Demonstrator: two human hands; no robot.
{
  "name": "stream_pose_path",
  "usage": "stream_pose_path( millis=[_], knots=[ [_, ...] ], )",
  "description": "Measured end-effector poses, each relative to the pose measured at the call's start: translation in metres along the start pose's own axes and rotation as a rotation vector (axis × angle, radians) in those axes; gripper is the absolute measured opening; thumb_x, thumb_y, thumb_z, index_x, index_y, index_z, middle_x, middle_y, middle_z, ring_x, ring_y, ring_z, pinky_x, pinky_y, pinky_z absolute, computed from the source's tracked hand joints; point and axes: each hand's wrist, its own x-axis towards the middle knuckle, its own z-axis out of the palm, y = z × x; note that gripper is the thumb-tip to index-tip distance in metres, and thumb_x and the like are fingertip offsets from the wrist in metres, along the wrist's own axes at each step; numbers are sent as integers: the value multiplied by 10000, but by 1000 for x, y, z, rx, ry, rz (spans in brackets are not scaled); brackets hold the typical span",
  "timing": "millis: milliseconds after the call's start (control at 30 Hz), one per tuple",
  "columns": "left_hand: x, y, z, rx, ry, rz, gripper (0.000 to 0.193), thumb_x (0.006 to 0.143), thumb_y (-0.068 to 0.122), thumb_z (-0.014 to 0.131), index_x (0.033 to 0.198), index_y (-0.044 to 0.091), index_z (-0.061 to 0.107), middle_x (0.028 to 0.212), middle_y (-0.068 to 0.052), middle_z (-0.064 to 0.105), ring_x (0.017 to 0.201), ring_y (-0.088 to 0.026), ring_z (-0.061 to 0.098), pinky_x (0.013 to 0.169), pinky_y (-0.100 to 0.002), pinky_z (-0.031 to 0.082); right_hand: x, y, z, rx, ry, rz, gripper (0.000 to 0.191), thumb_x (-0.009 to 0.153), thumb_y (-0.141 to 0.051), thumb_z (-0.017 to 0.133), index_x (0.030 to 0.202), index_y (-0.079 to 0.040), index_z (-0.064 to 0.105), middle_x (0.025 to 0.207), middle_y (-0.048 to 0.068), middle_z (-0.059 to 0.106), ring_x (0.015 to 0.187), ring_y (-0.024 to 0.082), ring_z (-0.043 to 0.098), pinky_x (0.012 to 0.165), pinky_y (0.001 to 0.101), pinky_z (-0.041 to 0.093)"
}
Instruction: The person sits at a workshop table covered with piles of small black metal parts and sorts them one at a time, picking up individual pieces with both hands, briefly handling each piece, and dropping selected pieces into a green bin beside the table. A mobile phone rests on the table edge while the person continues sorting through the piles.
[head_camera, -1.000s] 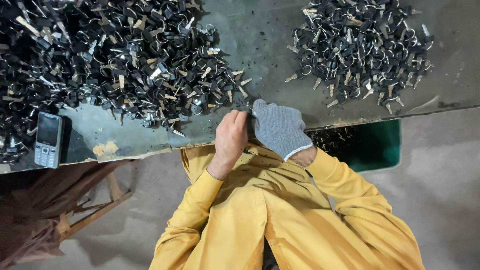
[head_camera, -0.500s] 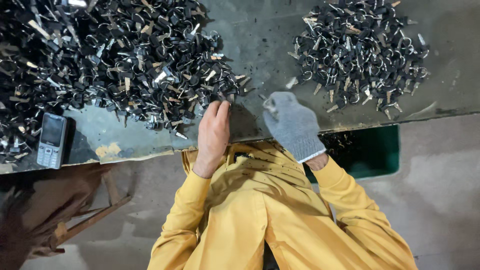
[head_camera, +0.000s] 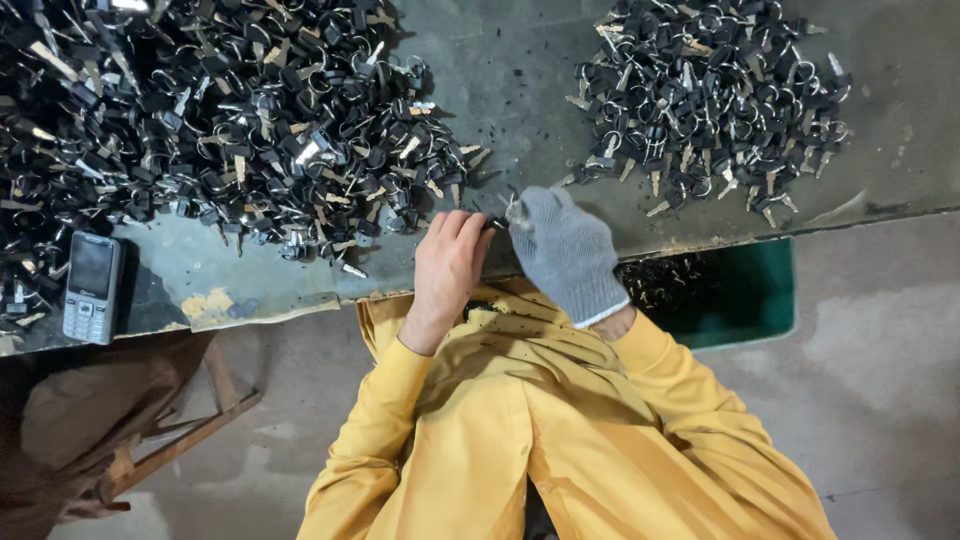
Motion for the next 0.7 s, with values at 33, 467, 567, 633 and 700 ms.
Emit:
stream_pose_path(
  millis=[33, 467, 567, 633, 700],
  knots=[
    [1, 1, -1, 4, -12, -12, 218, 911, 89, 737, 1097, 25, 644, 959, -115, 617, 883, -322, 614, 752, -413, 526, -2, -3, 1, 8, -17, -6, 269, 932, -263, 720, 1094, -89, 594, 921, 155, 684, 757, 380, 696, 630, 477, 543],
    [-10, -13, 6, -37, -66, -111, 177, 926, 75, 747, 1063, 34, 643, 867, -140, 607, 793, -349, 633, 680, -440, 512, 4, -5, 9, -53, -249, 39, 298, 950, -387, 666, 972, -100, 589, 820, 169, 691, 703, 403, 697, 573, 525, 541],
    [-12, -15, 6, -81, -35, -101, 230, 883, 28, 721, 1101, 19, 646, 908, -139, 623, 824, -358, 638, 707, -445, 520, 6, -7, 10, -105, -259, 22, 270, 983, -373, 644, 982, -108, 595, 821, 163, 691, 702, 396, 701, 577, 538, 536],
    [-13, -15, 7, -76, -24, -112, 246, 865, 16, 717, 1102, 17, 651, 915, -139, 625, 835, -362, 637, 717, -449, 522, 7, -7, 9, -88, -256, 19, 290, 952, -390, 651, 984, -106, 601, 813, 162, 692, 676, 400, 698, 554, 529, 539],
    [-14, -15, 10, -57, -23, -144, 223, 864, 27, 732, 1074, 22, 658, 892, -140, 617, 826, -363, 635, 713, -452, 521, 7, -7, 8, -80, -244, 8, 294, 940, -393, 648, 981, -105, 602, 809, 160, 692, 662, 398, 696, 539, 520, 539]
  ],
)
